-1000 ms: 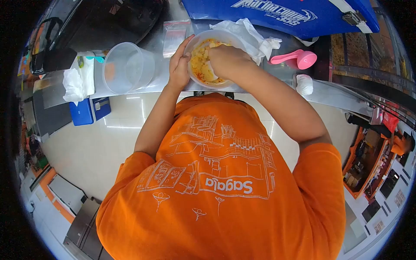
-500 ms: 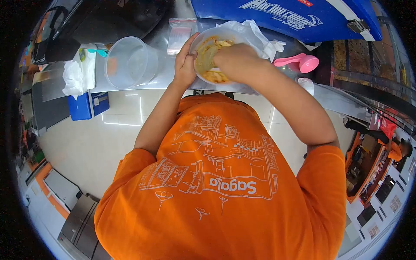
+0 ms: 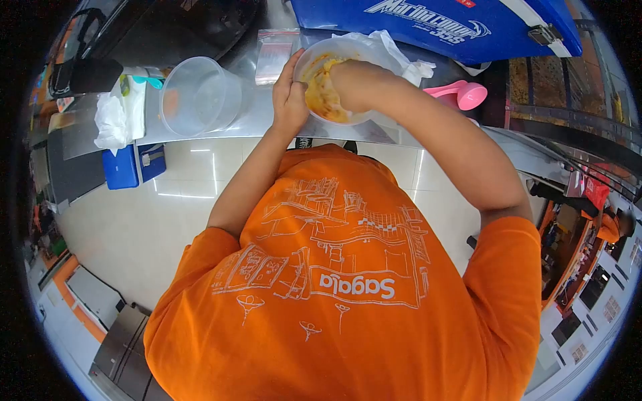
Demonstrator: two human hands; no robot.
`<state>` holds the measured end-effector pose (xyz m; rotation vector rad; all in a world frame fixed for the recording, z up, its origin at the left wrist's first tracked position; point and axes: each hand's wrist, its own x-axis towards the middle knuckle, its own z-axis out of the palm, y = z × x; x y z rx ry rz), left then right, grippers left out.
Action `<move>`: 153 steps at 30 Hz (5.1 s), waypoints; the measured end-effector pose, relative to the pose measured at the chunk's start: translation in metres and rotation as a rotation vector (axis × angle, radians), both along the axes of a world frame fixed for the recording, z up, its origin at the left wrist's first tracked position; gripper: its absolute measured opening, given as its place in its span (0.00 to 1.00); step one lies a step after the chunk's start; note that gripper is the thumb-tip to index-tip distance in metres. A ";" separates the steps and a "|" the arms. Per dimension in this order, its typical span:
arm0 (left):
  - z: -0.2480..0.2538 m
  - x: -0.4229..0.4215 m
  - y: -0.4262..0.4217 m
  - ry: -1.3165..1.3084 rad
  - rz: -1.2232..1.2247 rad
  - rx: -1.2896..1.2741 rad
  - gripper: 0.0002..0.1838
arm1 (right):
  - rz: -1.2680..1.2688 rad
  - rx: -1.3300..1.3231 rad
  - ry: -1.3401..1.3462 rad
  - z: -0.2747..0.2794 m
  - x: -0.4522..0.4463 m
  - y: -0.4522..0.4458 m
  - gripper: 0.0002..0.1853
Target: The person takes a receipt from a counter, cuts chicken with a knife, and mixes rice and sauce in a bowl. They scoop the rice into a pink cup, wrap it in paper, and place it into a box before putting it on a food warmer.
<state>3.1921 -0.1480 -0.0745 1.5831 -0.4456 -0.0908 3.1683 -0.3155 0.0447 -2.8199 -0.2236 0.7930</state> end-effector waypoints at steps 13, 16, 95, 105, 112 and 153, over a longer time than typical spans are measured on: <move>-0.003 0.000 0.006 0.051 -0.092 -0.066 0.32 | -0.172 -0.200 -0.307 0.031 -0.009 -0.008 0.11; -0.001 0.001 0.003 0.063 -0.085 -0.058 0.32 | -0.096 -0.301 -0.271 0.011 -0.008 0.002 0.08; -0.007 0.004 0.006 -0.002 -0.062 -0.035 0.30 | -0.108 -0.326 -0.254 0.024 -0.015 0.002 0.06; -0.002 0.002 0.004 -0.007 -0.054 -0.012 0.30 | 0.228 -0.217 -0.085 0.028 -0.011 -0.003 0.07; -0.004 0.001 0.003 -0.061 0.003 0.029 0.30 | 0.100 -0.304 -0.043 0.019 -0.005 0.014 0.09; -0.002 -0.005 0.005 -0.091 0.043 -0.048 0.29 | 0.201 -0.071 -0.096 0.035 -0.021 0.018 0.07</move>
